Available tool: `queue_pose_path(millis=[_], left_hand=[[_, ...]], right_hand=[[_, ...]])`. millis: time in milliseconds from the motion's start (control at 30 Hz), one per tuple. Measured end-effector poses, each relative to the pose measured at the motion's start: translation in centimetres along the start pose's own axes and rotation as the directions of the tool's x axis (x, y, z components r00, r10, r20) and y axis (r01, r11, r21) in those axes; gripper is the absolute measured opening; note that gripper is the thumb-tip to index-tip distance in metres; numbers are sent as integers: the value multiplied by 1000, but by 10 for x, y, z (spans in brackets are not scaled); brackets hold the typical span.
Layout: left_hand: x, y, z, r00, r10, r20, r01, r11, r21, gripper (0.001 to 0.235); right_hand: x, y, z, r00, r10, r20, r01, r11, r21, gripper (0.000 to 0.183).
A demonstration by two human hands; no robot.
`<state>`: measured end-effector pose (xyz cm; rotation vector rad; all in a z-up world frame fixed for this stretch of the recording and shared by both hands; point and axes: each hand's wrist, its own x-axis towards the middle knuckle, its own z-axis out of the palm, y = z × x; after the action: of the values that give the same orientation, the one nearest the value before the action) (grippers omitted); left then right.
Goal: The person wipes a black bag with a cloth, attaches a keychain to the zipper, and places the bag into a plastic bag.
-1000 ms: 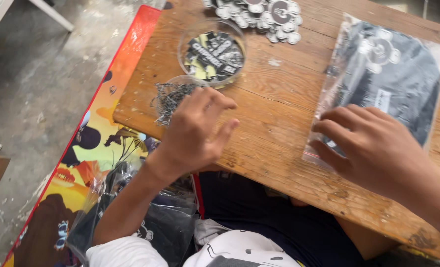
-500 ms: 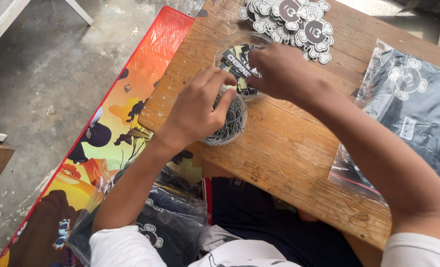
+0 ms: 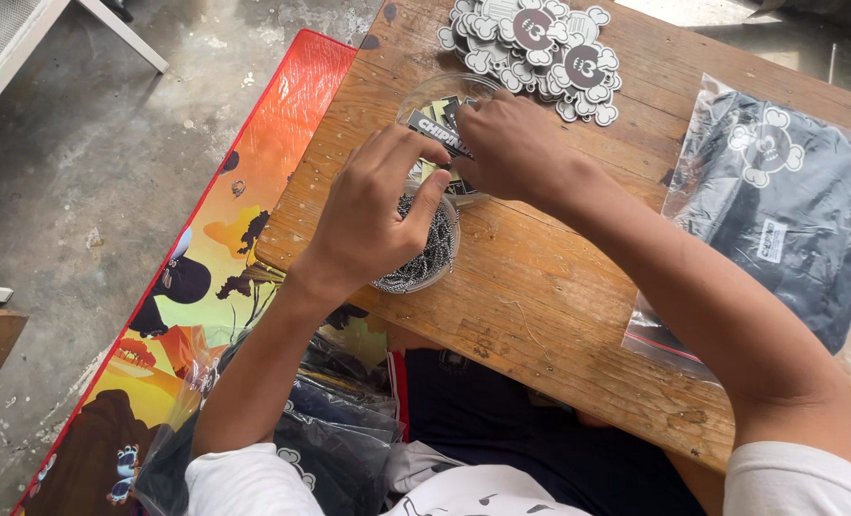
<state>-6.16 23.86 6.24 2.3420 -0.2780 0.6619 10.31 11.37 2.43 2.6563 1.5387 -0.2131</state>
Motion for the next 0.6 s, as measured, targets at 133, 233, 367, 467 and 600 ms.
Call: queue_pose_path(millis=[133, 233, 367, 467, 600], left_hand=[[0, -2, 7, 999, -34, -11, 33, 999, -9, 8], [-2, -3, 10, 997, -75, -18, 74, 997, -14, 9], [-2, 7, 4, 998, -56, -38, 57, 998, 41, 7], [1, 14, -1, 996, -65, -69, 68, 996, 49, 5], [7, 32, -2, 993, -31, -116, 37, 998, 49, 3]], right_hand=[[4, -1, 5, 999, -8, -35, 9, 1000, 29, 18], [4, 1, 5, 995, -56, -84, 61, 996, 62, 15], [9, 6, 9, 973, 3, -231, -7, 1000, -16, 13], [3, 17, 11, 919, -51, -391, 84, 994, 69, 11], [-14, 21, -3, 955, 47, -291, 26, 970, 242, 30]])
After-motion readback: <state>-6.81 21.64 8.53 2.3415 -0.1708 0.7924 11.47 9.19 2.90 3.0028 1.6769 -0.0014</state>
